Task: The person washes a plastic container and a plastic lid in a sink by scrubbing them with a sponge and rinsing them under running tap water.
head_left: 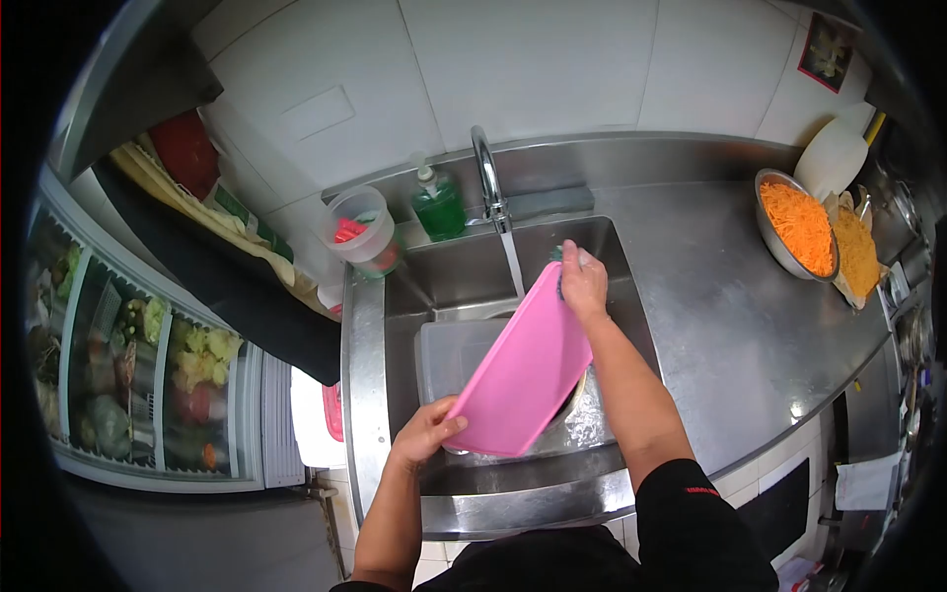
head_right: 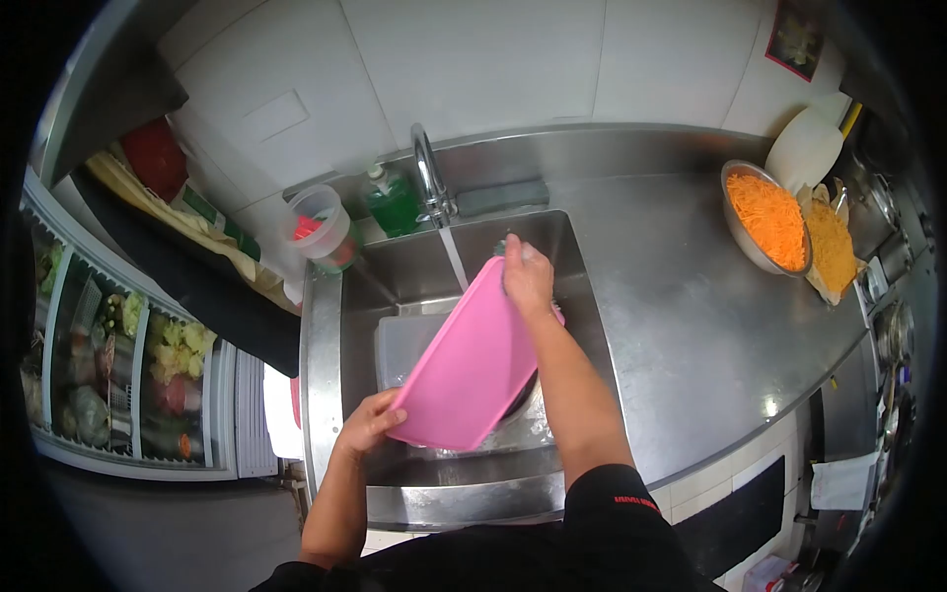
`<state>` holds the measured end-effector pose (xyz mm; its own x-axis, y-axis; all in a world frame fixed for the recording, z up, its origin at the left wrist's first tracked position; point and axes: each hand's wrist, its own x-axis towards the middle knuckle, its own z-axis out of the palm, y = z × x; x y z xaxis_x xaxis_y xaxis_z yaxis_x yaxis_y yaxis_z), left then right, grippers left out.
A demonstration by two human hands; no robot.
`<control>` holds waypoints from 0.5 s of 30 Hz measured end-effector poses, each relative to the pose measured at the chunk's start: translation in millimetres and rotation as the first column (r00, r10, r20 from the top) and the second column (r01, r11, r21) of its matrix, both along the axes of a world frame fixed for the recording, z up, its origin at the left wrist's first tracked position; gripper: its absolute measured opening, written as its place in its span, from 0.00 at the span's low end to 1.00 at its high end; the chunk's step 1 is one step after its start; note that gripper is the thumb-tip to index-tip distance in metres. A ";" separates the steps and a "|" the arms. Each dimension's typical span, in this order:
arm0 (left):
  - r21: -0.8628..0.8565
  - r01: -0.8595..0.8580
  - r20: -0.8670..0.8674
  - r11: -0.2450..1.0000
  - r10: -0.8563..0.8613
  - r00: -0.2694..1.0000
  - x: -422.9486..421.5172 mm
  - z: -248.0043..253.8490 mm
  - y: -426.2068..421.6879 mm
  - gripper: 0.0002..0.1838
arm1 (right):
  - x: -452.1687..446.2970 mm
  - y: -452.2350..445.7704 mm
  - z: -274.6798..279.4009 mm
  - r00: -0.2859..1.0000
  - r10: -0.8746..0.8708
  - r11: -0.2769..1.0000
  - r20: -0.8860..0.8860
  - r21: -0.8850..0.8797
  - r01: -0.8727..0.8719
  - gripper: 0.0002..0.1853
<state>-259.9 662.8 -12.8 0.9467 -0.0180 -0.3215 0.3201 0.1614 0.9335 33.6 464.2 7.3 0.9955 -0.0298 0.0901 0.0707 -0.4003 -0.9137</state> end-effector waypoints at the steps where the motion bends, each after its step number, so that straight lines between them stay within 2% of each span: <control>1: -0.022 0.087 -0.015 0.996 -0.087 0.996 9.2 3.9 5.1 0.28 | -7.2 4.7 5.9 0.997 0.073 0.995 0.038 -0.075 -0.070 0.27; 2: -0.042 0.033 -0.051 0.999 -0.035 0.998 24.4 42.2 -15.1 0.27 | -14.0 12.3 11.8 0.986 0.147 0.980 0.076 -0.149 -0.134 0.26; 3: 0.004 -0.004 -0.044 1.000 0.004 0.999 41.6 40.9 -24.2 0.25 | -21.2 21.7 17.9 0.969 0.222 0.955 0.109 -0.224 -0.194 0.25; 4: 0.047 -0.043 -0.038 0.998 0.044 0.998 55.6 33.8 -29.6 0.23 | -33.8 31.7 23.0 0.937 0.280 0.950 0.207 -0.198 -0.240 0.23; 7: 0.349 -0.156 0.113 0.924 0.123 0.986 96.2 12.4 -35.0 0.19 | -76.4 57.4 20.2 0.754 0.507 0.862 0.417 -0.232 -0.451 0.17; 10: 0.503 -0.335 0.190 0.797 0.276 0.942 88.6 48.8 -47.3 0.17 | -85.2 56.6 26.1 0.629 0.474 0.865 0.616 -0.191 -0.465 0.12; 13: 0.099 -0.493 0.175 0.864 0.473 0.864 64.7 59.7 -54.7 0.19 | -40.9 44.3 -10.6 0.837 0.336 0.941 0.433 -0.193 -0.278 0.19; 15: 0.159 -0.487 0.161 0.859 0.464 0.871 51.0 53.9 -46.4 0.19 | -39.1 31.0 -14.3 0.975 0.182 0.983 0.130 -0.020 -0.180 0.23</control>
